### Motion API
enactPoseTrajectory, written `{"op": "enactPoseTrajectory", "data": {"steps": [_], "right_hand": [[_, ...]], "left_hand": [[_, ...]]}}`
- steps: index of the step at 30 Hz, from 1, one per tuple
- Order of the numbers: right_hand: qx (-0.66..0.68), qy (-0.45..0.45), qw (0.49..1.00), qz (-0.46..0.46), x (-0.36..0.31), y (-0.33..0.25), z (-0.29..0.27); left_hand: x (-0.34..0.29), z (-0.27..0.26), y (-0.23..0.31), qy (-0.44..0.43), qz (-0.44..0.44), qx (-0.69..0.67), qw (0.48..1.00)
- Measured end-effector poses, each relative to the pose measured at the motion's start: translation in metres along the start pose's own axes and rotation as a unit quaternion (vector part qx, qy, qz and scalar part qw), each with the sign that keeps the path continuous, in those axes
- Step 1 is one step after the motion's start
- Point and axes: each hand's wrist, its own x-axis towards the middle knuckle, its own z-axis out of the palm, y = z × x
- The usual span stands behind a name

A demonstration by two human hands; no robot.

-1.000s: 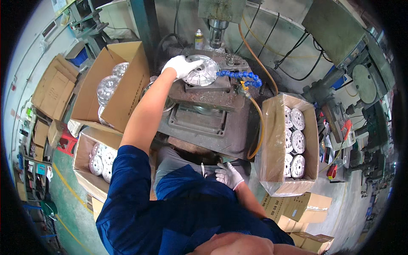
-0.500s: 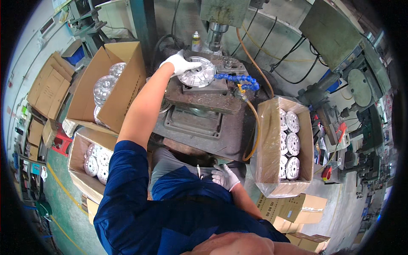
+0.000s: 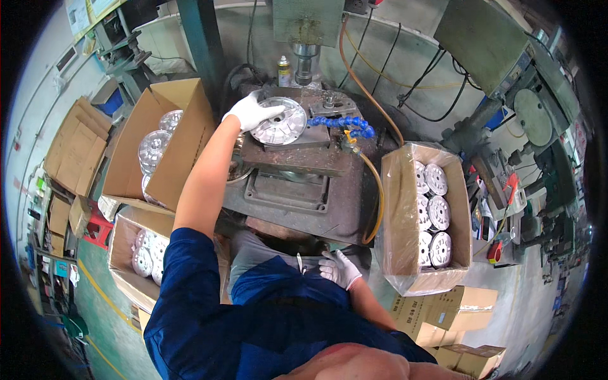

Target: The person places circular metal housings onto an industrial press by hand for manufacturing processing.

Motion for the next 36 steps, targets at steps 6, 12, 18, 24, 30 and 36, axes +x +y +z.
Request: {"op": "enactPoseTrajectory", "data": {"steps": [6, 12, 18, 24, 30, 36], "right_hand": [[-0.015, 0.008, 1.0, -0.006, 0.002, -0.003, 0.005], [-0.015, 0.018, 1.0, -0.002, 0.002, -0.003, 0.005], [-0.014, 0.006, 1.0, -0.008, 0.001, -0.001, 0.004], [-0.012, 0.013, 1.0, -0.009, 0.002, -0.001, -0.001], [-0.019, 0.019, 1.0, -0.014, -0.001, -0.002, 0.0], [-0.024, 0.036, 0.999, -0.012, 0.001, -0.003, 0.008]], "left_hand": [[0.003, 0.006, -0.012, 0.093, -0.011, 0.015, 0.995], [0.021, 0.018, -0.028, 0.078, -0.032, -0.022, 0.996], [0.012, 0.005, -0.001, 0.008, -0.059, 0.059, 0.996], [0.011, 0.01, -0.01, 0.009, -0.09, 0.029, 0.996], [0.005, 0.007, 0.0, 0.024, -0.038, -0.035, 0.998], [0.017, 0.021, -0.025, 0.072, -0.076, -0.067, 0.992]]}}
